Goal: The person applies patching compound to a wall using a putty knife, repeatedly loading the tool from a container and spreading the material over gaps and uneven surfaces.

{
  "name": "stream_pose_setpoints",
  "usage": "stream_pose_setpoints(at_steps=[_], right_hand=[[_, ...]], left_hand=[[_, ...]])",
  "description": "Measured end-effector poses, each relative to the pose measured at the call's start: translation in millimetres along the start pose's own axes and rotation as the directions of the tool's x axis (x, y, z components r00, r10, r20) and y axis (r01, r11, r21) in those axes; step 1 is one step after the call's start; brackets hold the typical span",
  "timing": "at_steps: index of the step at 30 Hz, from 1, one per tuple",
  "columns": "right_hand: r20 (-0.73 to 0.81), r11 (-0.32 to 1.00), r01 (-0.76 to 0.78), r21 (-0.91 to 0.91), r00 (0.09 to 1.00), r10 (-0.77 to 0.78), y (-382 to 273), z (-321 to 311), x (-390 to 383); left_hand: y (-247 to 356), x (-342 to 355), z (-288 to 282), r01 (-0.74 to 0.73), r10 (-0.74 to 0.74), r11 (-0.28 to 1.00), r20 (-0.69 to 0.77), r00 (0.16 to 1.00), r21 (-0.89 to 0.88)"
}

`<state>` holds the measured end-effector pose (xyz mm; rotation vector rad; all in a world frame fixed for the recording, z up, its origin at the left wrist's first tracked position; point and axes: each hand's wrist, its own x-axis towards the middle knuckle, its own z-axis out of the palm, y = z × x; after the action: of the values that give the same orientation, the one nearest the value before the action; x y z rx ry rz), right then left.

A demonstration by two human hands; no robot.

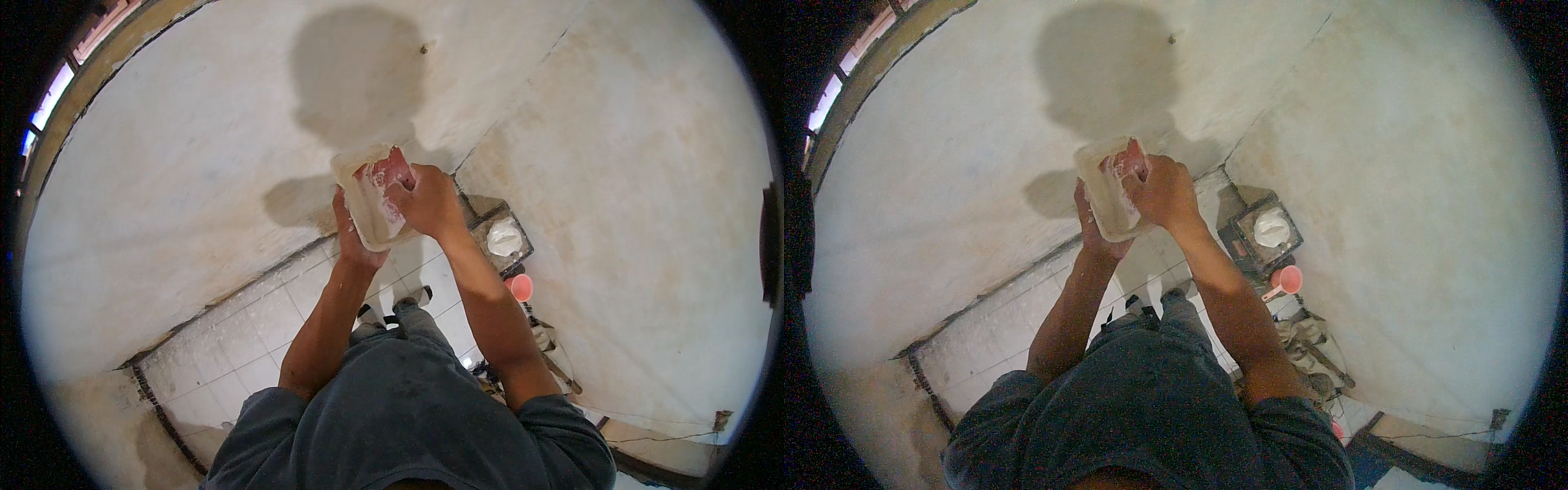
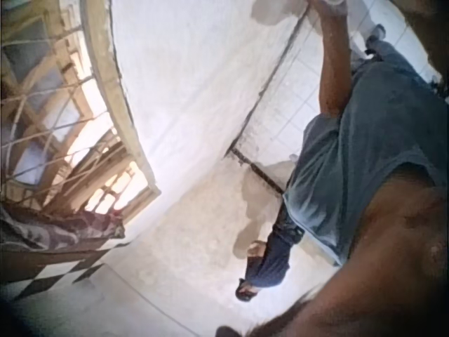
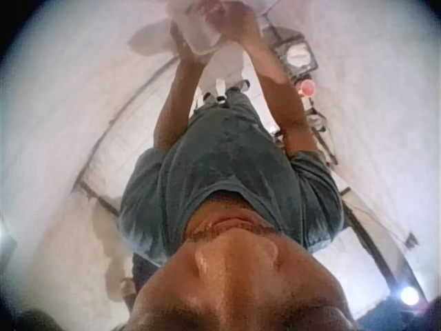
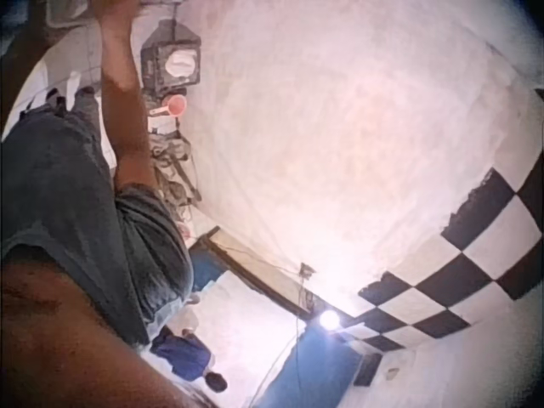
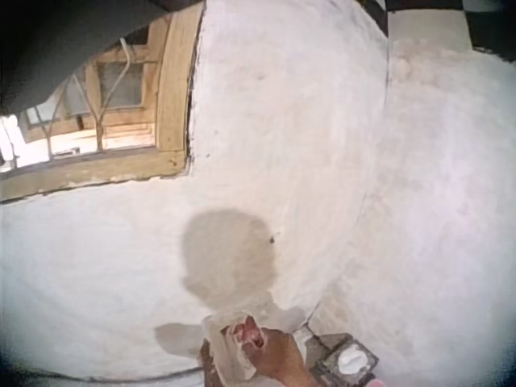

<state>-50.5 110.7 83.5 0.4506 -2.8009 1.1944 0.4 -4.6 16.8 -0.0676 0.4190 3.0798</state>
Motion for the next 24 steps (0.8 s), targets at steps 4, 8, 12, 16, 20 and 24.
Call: stream_pose_setpoints(at_steps=[4, 8, 12, 16, 20, 24], right_hand=[[0.002, 1.0, -0.026, 0.005, 1.0, 0.026, 1, 1, -1], [0.016, 0.998, -0.019, 0.066, 1.0, 0.018, -2, 2, 1], [-0.047, 0.999, 0.046, 0.01, 0.998, -0.045, 3, 8, 2], [0.045, 0.997, 0.066, -0.043, 0.997, -0.064, -7, 4, 4], [-0.022, 0.997, 0.072, 0.003, 0.997, -0.072, -15, -2, 3], [0.012, 0.998, 0.045, 0.039, 0.999, -0.046, -5, 3, 3]], left_hand=[[0, 0, 5, 0.019, -0.02, 0.999, -0.021, 1.0, -0.034], [0, 0, -2, 0.007, -0.007, 1.0, 0.0, 1.0, -0.02], [-1, 1, 1, 0.0, 0.0, 1.0, -0.001, 1.0, 0.006], [-3, 0, 2, -0.005, 0.005, 1.0, -0.001, 1.0, 0.01], [-3, 1, 5, -0.026, 0.026, 1.0, 0.027, 0.999, 0.0], [-4, 3, 2, -0.001, 0.001, 1.0, 0.037, 0.999, 0.005]])
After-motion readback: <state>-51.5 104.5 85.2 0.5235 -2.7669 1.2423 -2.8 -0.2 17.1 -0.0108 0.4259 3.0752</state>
